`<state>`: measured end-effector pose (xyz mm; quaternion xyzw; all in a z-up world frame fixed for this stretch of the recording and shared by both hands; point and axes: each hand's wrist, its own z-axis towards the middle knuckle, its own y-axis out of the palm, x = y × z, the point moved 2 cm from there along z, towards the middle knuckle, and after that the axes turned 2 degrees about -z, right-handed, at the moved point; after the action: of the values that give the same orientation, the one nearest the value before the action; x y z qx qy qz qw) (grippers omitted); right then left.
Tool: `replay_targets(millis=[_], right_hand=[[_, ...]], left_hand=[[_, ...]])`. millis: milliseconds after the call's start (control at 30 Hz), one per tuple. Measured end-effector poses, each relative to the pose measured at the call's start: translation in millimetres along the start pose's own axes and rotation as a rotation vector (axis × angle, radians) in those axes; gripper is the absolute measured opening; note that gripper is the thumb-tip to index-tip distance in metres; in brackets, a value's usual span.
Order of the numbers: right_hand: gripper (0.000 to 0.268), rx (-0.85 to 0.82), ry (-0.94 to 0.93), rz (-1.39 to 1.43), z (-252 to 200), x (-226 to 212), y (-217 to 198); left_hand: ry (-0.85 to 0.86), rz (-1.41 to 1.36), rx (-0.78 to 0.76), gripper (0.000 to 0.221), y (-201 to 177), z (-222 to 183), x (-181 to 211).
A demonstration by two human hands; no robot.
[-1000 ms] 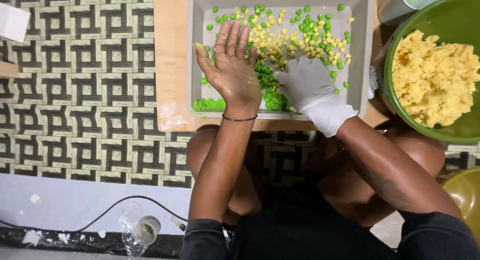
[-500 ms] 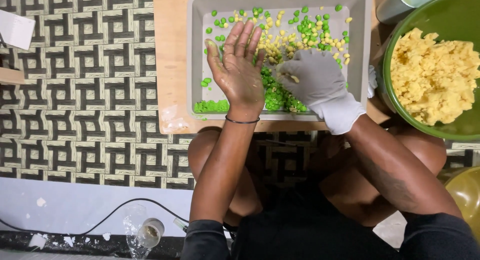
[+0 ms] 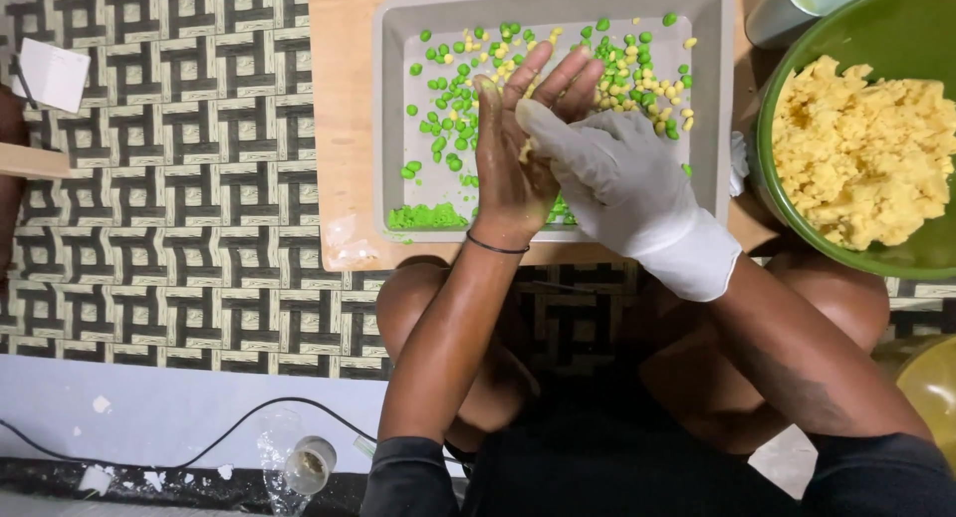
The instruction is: Rolling small pieces of yellow dough into balls and placing them in a tray of green and yellow sprinkles.
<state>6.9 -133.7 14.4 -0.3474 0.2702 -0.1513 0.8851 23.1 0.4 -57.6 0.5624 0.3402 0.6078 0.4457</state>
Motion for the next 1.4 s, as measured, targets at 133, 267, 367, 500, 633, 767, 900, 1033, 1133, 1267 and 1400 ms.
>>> replay_targets(millis=[133,267,367,500,633,767,900,1033,1133,1267,1400], right_hand=[[0.06,0.044,0.107,0.251,2.4,-9.9,-19.3],[0.045,0.067,0.102,0.255,7.9,-19.2,-30.5],[0.058,0.094,0.122,0.267,3.2,-17.3,-23.7],[0.062,0.071,0.072,0.011,-15.6,-4.8,6.8],[0.046,0.097,0.117,-0.037,-13.5,-7.4,12.6],[0.037,0.192,0.079,-0.009,5.2,-13.9,-1.4],[0.025,0.203,0.04,0.24,21.6,-21.0,-17.5],[0.018,0.12,-0.1,0.085,29.0,-35.0,-21.1],[0.03,0.07,0.027,0.005,8.9,-37.8,-3.3],[0.045,0.029,0.047,0.104,-4.5,-31.3,20.7],[0.076,-0.086,0.073,0.209,-9.2,-28.2,33.6]], left_hand=[[0.049,0.11,0.115,0.069,0.1,-0.9,11.6],[0.057,0.069,0.162,0.063,-11.4,-0.4,13.7],[0.072,0.074,0.078,0.064,-5.7,0.6,16.5],[-0.029,0.025,0.14,0.073,40.5,1.0,22.8],[-0.082,-0.08,0.227,0.101,68.2,2.8,29.8],[-0.131,-0.153,0.229,0.114,75.4,1.7,32.0],[-0.149,-0.121,0.122,0.122,69.3,1.3,28.5],[-0.081,-0.014,0.141,0.114,51.3,2.0,21.5],[0.009,0.001,0.02,0.104,28.3,0.4,12.3],[0.086,-0.086,0.004,0.097,13.1,4.1,16.7],[0.032,0.016,0.168,0.106,22.5,0.2,6.9]])
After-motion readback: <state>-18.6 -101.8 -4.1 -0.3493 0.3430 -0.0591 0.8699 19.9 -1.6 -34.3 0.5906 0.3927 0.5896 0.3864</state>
